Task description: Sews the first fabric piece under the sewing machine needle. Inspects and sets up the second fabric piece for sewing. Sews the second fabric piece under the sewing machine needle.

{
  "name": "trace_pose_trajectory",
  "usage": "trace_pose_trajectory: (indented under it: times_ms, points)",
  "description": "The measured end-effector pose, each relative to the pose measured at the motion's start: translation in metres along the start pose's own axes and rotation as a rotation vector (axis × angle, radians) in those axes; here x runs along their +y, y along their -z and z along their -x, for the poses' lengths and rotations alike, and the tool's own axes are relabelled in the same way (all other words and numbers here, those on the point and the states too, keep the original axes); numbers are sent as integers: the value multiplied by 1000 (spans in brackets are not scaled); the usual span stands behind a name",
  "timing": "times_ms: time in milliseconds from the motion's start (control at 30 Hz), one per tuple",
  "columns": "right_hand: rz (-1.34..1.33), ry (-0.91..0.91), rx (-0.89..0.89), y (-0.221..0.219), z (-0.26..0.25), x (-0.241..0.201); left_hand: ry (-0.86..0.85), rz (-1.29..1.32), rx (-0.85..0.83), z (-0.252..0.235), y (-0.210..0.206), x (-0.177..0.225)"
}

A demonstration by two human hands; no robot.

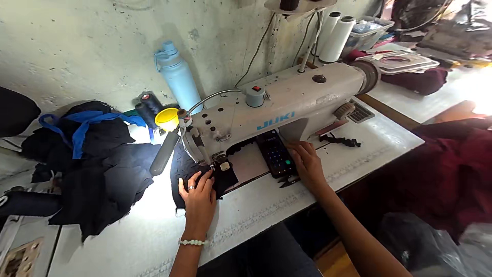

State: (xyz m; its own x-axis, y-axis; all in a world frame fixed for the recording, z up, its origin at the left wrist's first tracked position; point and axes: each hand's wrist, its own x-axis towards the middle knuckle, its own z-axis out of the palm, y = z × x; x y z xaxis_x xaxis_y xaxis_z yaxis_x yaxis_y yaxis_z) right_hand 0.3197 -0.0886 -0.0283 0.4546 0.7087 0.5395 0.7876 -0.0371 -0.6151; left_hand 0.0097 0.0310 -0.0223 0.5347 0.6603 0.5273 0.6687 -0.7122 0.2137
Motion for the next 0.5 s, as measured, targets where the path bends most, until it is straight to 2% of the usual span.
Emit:
trace_pose_trajectory:
  times_ms: [267,500]
  points:
    - [45,20,36,-1,0,-1,34,43,7,0,-3,-1]
    - [280,200,-132,-10,0,-4,46,72,-7,1,-1,-3]
